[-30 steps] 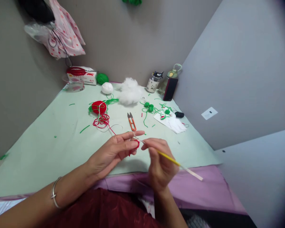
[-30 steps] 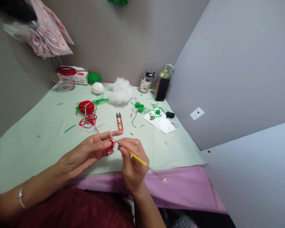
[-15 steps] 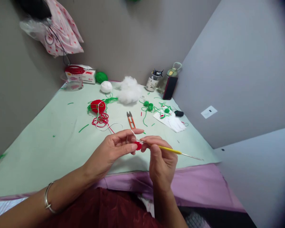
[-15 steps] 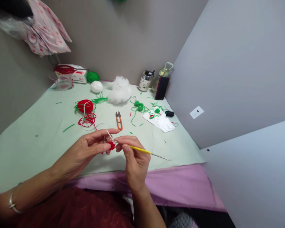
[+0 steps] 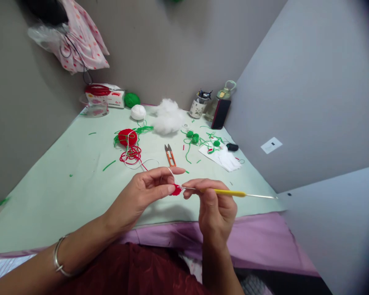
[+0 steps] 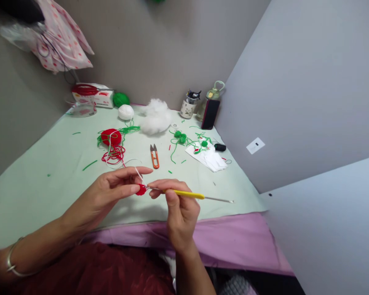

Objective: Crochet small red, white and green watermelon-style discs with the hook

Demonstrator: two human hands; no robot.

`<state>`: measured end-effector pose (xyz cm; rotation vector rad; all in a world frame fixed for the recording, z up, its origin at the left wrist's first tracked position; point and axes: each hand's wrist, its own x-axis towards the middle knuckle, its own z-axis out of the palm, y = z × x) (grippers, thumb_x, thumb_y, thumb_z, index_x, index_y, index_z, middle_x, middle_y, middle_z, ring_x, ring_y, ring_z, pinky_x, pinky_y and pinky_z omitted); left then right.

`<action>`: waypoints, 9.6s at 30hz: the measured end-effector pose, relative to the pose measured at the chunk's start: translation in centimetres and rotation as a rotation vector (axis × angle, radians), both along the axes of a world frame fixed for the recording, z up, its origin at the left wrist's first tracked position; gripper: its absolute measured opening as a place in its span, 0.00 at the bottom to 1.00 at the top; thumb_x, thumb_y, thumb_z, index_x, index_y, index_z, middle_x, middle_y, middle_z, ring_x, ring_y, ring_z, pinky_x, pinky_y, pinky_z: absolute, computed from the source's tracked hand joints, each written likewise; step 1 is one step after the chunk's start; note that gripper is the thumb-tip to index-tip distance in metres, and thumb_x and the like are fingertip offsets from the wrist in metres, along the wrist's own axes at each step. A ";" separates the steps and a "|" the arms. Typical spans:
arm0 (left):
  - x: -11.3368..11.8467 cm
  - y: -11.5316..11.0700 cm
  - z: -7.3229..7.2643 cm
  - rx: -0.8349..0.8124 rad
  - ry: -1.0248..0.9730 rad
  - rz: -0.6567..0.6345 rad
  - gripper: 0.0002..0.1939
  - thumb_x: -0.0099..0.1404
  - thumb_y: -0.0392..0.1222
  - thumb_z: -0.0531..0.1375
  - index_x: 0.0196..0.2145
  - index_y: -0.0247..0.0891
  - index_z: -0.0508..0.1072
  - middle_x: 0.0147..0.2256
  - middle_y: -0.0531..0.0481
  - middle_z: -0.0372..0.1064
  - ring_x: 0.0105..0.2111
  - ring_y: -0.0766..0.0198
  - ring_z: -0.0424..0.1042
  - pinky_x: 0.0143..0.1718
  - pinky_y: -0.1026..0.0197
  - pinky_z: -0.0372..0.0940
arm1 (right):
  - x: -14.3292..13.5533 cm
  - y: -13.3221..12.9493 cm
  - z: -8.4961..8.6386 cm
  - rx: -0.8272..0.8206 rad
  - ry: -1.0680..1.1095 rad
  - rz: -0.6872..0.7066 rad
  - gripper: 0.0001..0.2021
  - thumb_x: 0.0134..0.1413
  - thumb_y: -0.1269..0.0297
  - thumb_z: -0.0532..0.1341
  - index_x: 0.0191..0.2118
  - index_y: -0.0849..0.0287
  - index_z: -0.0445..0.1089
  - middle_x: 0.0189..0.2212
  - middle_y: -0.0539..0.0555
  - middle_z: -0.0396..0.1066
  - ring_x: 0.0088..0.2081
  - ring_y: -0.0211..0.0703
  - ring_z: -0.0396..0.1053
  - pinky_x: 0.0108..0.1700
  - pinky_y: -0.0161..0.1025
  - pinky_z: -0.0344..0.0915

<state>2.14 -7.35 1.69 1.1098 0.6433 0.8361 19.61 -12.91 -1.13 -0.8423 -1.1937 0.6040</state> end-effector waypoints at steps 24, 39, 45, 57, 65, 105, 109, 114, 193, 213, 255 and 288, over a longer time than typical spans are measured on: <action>-0.6 0.3 0.9 0.272 0.158 -0.135 0.24 0.80 0.53 0.51 0.66 0.43 0.73 0.32 0.51 0.71 0.40 0.60 0.71 0.54 0.55 0.63 | 0.0 0.9 -0.4 0.067 0.054 0.035 0.09 0.72 0.61 0.59 0.41 0.52 0.77 0.35 0.52 0.80 0.34 0.40 0.75 0.35 0.39 0.75; -0.3 0.3 0.8 0.583 0.246 0.120 0.19 0.66 0.38 0.69 0.55 0.44 0.81 0.35 0.54 0.73 0.39 0.64 0.73 0.48 0.61 0.68 | 0.7 -0.4 0.2 0.213 -0.448 -0.115 0.11 0.71 0.73 0.58 0.49 0.55 0.77 0.40 0.54 0.81 0.44 0.43 0.78 0.46 0.43 0.77; 0.7 -0.3 0.0 0.590 0.192 0.257 0.19 0.65 0.34 0.68 0.54 0.40 0.81 0.34 0.53 0.75 0.37 0.65 0.74 0.48 0.60 0.69 | -0.1 -0.4 -1.0 0.298 -0.567 -0.312 0.14 0.69 0.73 0.59 0.54 0.54 0.76 0.44 0.56 0.79 0.44 0.43 0.79 0.43 0.42 0.78; 0.3 0.7 0.8 -0.127 -0.025 -0.009 0.20 0.60 0.43 0.74 0.50 0.41 0.84 0.31 0.53 0.71 0.34 0.64 0.68 0.43 0.60 0.64 | 0.2 -0.3 0.2 0.165 -0.259 -0.208 0.12 0.69 0.71 0.59 0.47 0.50 0.79 0.34 0.52 0.77 0.37 0.43 0.76 0.38 0.44 0.74; 1.1 -0.1 0.8 -0.014 -0.035 -0.038 0.19 0.62 0.39 0.73 0.51 0.43 0.84 0.33 0.53 0.75 0.38 0.63 0.73 0.48 0.58 0.68 | -0.7 0.3 0.4 0.094 -0.194 -0.128 0.12 0.69 0.72 0.61 0.46 0.50 0.80 0.40 0.53 0.80 0.44 0.44 0.77 0.43 0.43 0.76; 0.3 0.2 -0.1 -0.072 0.015 -0.005 0.15 0.64 0.44 0.71 0.49 0.48 0.85 0.35 0.53 0.70 0.38 0.62 0.66 0.48 0.58 0.61 | 0.4 0.5 0.1 -0.036 0.028 0.063 0.10 0.73 0.62 0.56 0.42 0.55 0.75 0.37 0.54 0.82 0.32 0.41 0.78 0.37 0.43 0.77; 0.2 0.2 -0.2 -0.049 0.021 -0.006 0.15 0.65 0.44 0.71 0.50 0.49 0.84 0.34 0.53 0.69 0.39 0.64 0.67 0.47 0.60 0.61 | 0.2 0.0 0.3 0.046 -0.121 -0.037 0.10 0.73 0.67 0.55 0.44 0.54 0.76 0.39 0.53 0.81 0.35 0.42 0.78 0.39 0.44 0.76; 0.2 0.3 -0.1 -0.002 0.018 0.014 0.16 0.64 0.43 0.72 0.50 0.49 0.84 0.34 0.54 0.70 0.38 0.64 0.69 0.47 0.60 0.65 | 0.1 -0.4 0.3 0.124 -0.337 -0.110 0.13 0.71 0.73 0.55 0.48 0.51 0.75 0.40 0.54 0.81 0.42 0.46 0.80 0.42 0.46 0.78; -0.1 -0.1 -0.1 -0.031 0.017 0.016 0.18 0.65 0.45 0.70 0.53 0.48 0.83 0.36 0.52 0.69 0.39 0.62 0.69 0.49 0.58 0.64 | -0.4 0.4 0.2 0.014 -0.021 -0.029 0.11 0.73 0.64 0.56 0.42 0.54 0.75 0.39 0.54 0.81 0.32 0.40 0.76 0.38 0.44 0.75; -0.1 -0.4 -0.3 -0.023 0.017 0.034 0.18 0.66 0.44 0.71 0.54 0.50 0.82 0.35 0.54 0.69 0.39 0.63 0.69 0.47 0.60 0.64 | 0.0 -0.5 0.3 0.150 -0.336 -0.105 0.11 0.71 0.71 0.56 0.46 0.53 0.76 0.39 0.54 0.81 0.41 0.45 0.79 0.42 0.46 0.77; 0.7 0.6 -0.2 -0.343 -0.196 -0.016 0.18 0.59 0.37 0.75 0.48 0.40 0.86 0.32 0.54 0.74 0.33 0.71 0.70 0.42 0.68 0.65 | -0.9 1.2 -0.3 0.032 0.033 -0.115 0.11 0.71 0.68 0.59 0.42 0.51 0.79 0.31 0.49 0.73 0.29 0.37 0.70 0.33 0.39 0.69; -0.1 0.0 0.0 0.094 0.077 0.040 0.12 0.73 0.41 0.60 0.46 0.45 0.85 0.38 0.52 0.80 0.44 0.59 0.73 0.56 0.55 0.61 | -1.2 1.4 -0.4 -0.002 0.174 0.136 0.07 0.69 0.61 0.63 0.40 0.49 0.81 0.37 0.51 0.81 0.32 0.38 0.73 0.36 0.38 0.72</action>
